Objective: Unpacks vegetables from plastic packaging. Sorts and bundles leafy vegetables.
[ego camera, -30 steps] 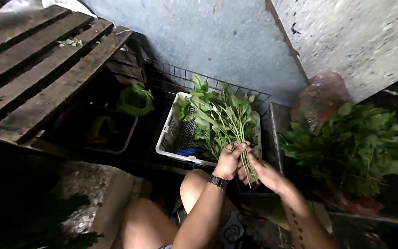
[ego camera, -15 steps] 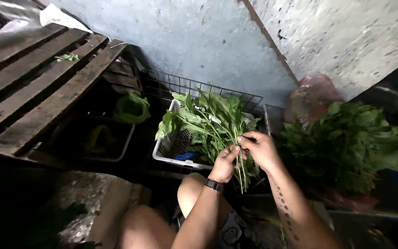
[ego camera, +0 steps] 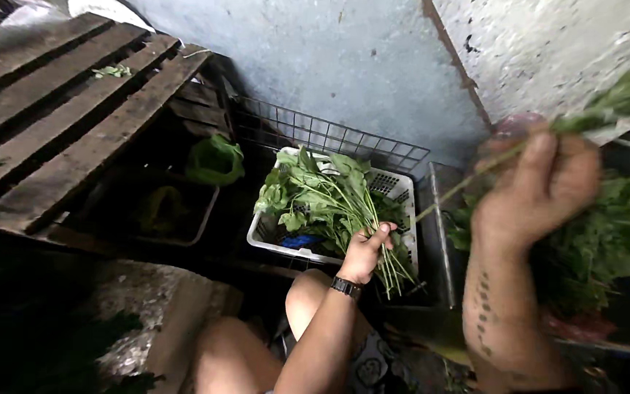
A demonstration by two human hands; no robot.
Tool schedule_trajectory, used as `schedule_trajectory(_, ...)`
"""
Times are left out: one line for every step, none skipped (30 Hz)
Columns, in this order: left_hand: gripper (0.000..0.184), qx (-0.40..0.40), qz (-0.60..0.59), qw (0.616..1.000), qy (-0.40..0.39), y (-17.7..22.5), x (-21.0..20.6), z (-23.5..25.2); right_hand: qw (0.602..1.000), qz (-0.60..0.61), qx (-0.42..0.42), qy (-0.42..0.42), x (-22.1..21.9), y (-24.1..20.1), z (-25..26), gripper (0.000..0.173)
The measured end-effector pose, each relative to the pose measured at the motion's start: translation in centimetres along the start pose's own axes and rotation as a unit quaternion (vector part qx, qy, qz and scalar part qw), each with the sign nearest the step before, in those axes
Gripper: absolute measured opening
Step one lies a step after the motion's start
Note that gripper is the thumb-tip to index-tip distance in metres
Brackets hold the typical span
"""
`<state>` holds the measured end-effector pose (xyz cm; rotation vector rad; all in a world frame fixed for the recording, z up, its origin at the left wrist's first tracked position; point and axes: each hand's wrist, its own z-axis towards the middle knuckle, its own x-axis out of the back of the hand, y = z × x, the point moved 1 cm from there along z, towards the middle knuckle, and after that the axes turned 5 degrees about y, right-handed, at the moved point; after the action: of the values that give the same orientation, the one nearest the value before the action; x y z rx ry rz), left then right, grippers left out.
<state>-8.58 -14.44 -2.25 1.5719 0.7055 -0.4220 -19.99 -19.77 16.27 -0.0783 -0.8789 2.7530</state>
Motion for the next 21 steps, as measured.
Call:
schedule_trajectory(0.026, 0.016, -0.008, 1.0, -0.016, -0.1, -0.2, 0.0, 0.999, -0.004, 0.005, -0.049, -1.6, -0.2, 1.1, 0.016)
schedule_trajectory(0.026, 0.026, -0.016, 0.999, -0.031, -0.3, -0.4, 0.0, 0.988, -0.032, -0.029, -0.145, -2.9, -0.2, 2.0, 0.022)
schedule_trajectory(0.026, 0.031, -0.025, 0.998, -0.045, -0.5, -0.5, 0.0, 0.961, -0.08, -0.093, -0.248, -3.8, -0.1, 2.5, 0.038)
schedule_trajectory(0.026, 0.034, -0.028, 0.997, -0.059, -0.7, -0.6, -0.1, 0.928, -0.131, -0.148, -0.316, -4.2, 0.4, 2.7, 0.054)
schedule_trajectory(0.028, 0.035, -0.026, 0.996, -0.074, -0.7, -0.6, -0.2, 0.91, -0.17, -0.175, -0.334, -4.0, 0.9, 2.3, 0.057)
schedule_trajectory(0.03, 0.037, -0.024, 0.995, -0.086, -0.6, -0.6, -0.3, 0.903, -0.199, -0.19, -0.33, -3.1, 1.3, 1.4, 0.05)
schedule_trajectory(0.032, 0.04, -0.022, 0.994, -0.094, -0.6, -0.6, -0.4, 0.894, -0.217, -0.218, -0.325, -1.9, 1.8, -0.2, 0.044)
schedule_trajectory(0.032, 0.042, -0.023, 0.994, -0.102, -0.6, -0.6, -0.5, 0.882, -0.218, -0.26, -0.326, -0.8, 2.7, -2.1, 0.043)
schedule_trajectory(0.03, 0.04, -0.027, 0.993, -0.106, -0.7, -0.6, -0.4, 0.862, -0.199, -0.312, -0.346, 0.0, 3.8, -4.3, 0.045)
schedule_trajectory(0.027, 0.036, -0.023, 0.993, -0.11, -0.9, -0.8, -0.4, 0.843, -0.168, -0.361, -0.363, 0.6, 4.9, -6.4, 0.045)
schedule_trajectory(0.026, 0.031, -0.013, 0.993, -0.111, -1.1, -0.9, -0.4, 0.84, -0.125, -0.398, -0.348, 1.2, 5.7, -8.1, 0.039)
schedule_trajectory(0.025, 0.023, 0.002, 0.994, -0.11, -1.3, -1.2, -0.4, 0.847, -0.085, -0.417, -0.319, 1.7, 6.3, -9.1, 0.032)
schedule_trajectory(0.022, 0.014, 0.021, 0.994, -0.11, -1.4, -1.4, -0.6, 0.856, -0.058, -0.422, -0.292, 2.1, 6.6, -9.6, 0.026)
schedule_trajectory(0.018, 0.008, 0.041, 0.993, -0.109, -1.4, -1.4, -0.8, 0.863, -0.037, -0.423, -0.274, 2.3, 6.8, -9.7, 0.023)
schedule_trajectory(0.014, 0.006, 0.055, 0.993, -0.105, -1.3, -1.4, -1.0, 0.865, -0.019, -0.426, -0.263, 2.5, 6.9, -9.7, 0.021)
schedule_trajectory(0.012, 0.001, 0.063, 0.993, -0.098, -1.3, -1.3, -1.1, 0.865, -0.001, -0.432, -0.255, 2.6, 7.0, -9.8, 0.021)
schedule_trajectory(0.012, -0.005, 0.067, 0.993, -0.093, -1.2, -1.0, -1.1, 0.865, 0.019, -0.437, -0.247, 2.6, 7.1, -9.9, 0.021)
schedule_trajectory(0.015, -0.016, 0.072, 0.994, -0.085, -1.1, -0.8, -1.1, 0.865, 0.04, -0.44, -0.238, 2.5, 7.2, -10.1, 0.023)
schedule_trajectory(0.017, -0.025, 0.074, 0.994, -0.077, -1.0, -0.7, -1.0, 0.867, 0.066, -0.438, -0.228, 2.5, 7.3, -10.2, 0.027)
schedule_trajectory(0.017, -0.03, 0.071, 0.995, -0.066, -1.0, -0.6, -1.0, 0.867, 0.093, -0.436, -0.221, 2.5, 7.4, -10.3, 0.03)
schedule_trajectory(0.018, -0.033, 0.066, 0.996, -0.055, -0.9, -0.6, -1.0, 0.863, 0.118, -0.44, -0.217, 2.5, 7.5, -10.4, 0.033)
